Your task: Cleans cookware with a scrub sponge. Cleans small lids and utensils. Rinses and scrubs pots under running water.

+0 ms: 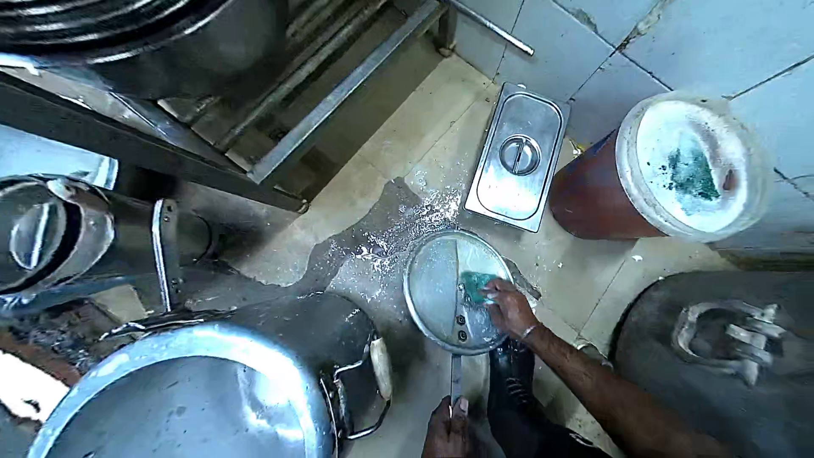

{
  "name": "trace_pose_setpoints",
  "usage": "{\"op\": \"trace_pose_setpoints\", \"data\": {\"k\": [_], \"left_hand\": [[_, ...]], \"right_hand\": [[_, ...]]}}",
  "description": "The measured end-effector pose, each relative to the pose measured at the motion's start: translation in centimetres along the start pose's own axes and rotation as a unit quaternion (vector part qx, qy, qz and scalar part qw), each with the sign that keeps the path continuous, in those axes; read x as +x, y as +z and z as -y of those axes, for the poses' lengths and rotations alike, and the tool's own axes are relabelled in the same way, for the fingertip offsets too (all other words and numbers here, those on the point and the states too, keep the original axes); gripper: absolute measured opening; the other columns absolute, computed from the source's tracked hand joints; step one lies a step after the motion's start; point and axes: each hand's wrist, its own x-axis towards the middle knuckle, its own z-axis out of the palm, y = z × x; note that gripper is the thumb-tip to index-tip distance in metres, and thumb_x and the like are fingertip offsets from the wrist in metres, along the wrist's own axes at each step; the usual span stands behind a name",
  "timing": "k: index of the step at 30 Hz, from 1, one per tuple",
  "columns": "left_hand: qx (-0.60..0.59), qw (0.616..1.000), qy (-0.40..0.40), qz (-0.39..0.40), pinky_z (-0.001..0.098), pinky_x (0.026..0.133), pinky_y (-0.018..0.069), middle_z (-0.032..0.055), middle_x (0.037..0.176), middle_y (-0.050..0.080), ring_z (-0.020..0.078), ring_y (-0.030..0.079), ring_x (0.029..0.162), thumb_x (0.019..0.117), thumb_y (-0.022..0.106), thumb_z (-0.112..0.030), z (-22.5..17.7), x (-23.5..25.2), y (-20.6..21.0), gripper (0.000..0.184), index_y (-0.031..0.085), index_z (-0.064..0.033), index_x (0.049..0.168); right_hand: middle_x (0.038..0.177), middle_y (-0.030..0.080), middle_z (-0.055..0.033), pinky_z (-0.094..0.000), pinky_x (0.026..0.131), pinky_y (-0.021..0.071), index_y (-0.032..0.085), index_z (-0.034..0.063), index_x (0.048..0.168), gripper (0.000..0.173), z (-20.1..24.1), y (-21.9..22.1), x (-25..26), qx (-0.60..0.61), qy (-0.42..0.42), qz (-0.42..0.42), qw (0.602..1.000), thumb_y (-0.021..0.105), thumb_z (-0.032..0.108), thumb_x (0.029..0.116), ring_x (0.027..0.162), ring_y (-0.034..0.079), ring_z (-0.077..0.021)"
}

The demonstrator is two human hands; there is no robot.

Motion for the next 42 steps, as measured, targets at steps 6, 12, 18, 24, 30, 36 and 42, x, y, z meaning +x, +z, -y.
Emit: {"op": "trace_pose_setpoints", "data": {"k": [6,12,18,24,30,36,42], "left_hand": [[-0.023,0.999,-0.026,0.014,0.0271,0.042,0.0457,-0.0018,0.058,0.044,0.0097,0.044,0.042,0.1132,0.035,-0.027,-2.7,-0.6,-1.2,0.031,0.051,-0.0033,0.102],[-0.044,0.998,-0.039,0.029,0.0256,0.042,0.0445,-0.0027,0.06,0.044,0.0085,0.043,0.043,0.1131,0.036,-0.028,-2.9,-1.0,-1.3,0.029,0.051,-0.0042,0.105],[-0.076,0.994,-0.057,0.052,0.0244,0.041,0.0427,-0.0038,0.056,0.043,0.0073,0.04,0.041,0.1136,0.033,-0.027,-2.9,-1.3,-1.1,0.032,0.05,-0.0062,0.097],[-0.052,0.996,-0.05,0.06,0.0248,0.039,0.0435,-0.0029,0.057,0.044,0.0078,0.041,0.04,0.1136,0.034,-0.027,-4.1,-1.5,-2.1,0.032,0.051,-0.0052,0.099],[-0.058,0.993,-0.064,0.084,0.0242,0.04,0.0441,-0.0032,0.058,0.044,0.0075,0.042,0.041,0.1136,0.033,-0.03,-3.7,-1.5,-2.0,0.032,0.05,-0.0065,0.1],[-0.066,0.993,-0.053,0.081,0.0244,0.04,0.0436,-0.0026,0.057,0.044,0.008,0.042,0.04,0.1139,0.032,-0.03,-4.0,-1.3,-1.5,0.033,0.05,-0.006,0.1],[-0.092,0.987,-0.08,0.101,0.0242,0.039,0.045,-0.0023,0.056,0.042,0.0084,0.043,0.039,0.1137,0.031,-0.033,-3.5,-1.2,-2.2,0.035,0.05,-0.0063,0.101]], "right_hand": [[0.142,0.059,-0.0208,-0.0635,0.105,0.0464,0.072,0.0068,0.124,0.032,4.6,-3.8,11.9,-0.136,0.091,0.06,0.985,0.067,0.019,0.0953,0.133,0.054,-0.0421],[0.126,0.066,-0.0198,-0.0563,0.102,0.0503,0.075,0.0044,0.118,0.027,3.6,-1.5,6.1,-0.049,-0.044,0.036,0.997,0.07,0.016,0.0945,0.12,0.061,-0.0382],[0.138,0.062,-0.02,-0.0608,0.105,0.0469,0.072,0.0082,0.127,0.033,2.7,-2.7,10.0,-0.119,0.04,0.062,0.99,0.065,0.021,0.097,0.13,0.056,-0.0403],[0.132,0.064,-0.0206,-0.0603,0.102,0.0492,0.072,0.0028,0.119,0.031,7.4,-2.0,10.4,-0.066,-0.04,0.127,0.989,0.069,0.021,0.0951,0.124,0.06,-0.0397],[0.138,0.062,-0.0207,-0.0624,0.102,0.0475,0.071,0.0045,0.124,0.032,6.4,-2.7,12.5,-0.114,0.012,0.127,0.985,0.064,0.021,0.0977,0.13,0.057,-0.0404],[0.136,0.063,-0.0198,-0.0632,0.099,0.0495,0.072,0.0041,0.12,0.031,7.2,-2.8,12.9,-0.147,0.051,0.044,0.987,0.068,0.02,0.0939,0.127,0.059,-0.0409],[0.132,0.065,-0.0157,-0.0617,0.098,0.0504,0.073,0.0088,0.121,0.031,10.5,-0.1,6.7,-0.116,-0.094,0.166,0.975,0.07,0.024,0.0944,0.125,0.06,-0.0375]]}}
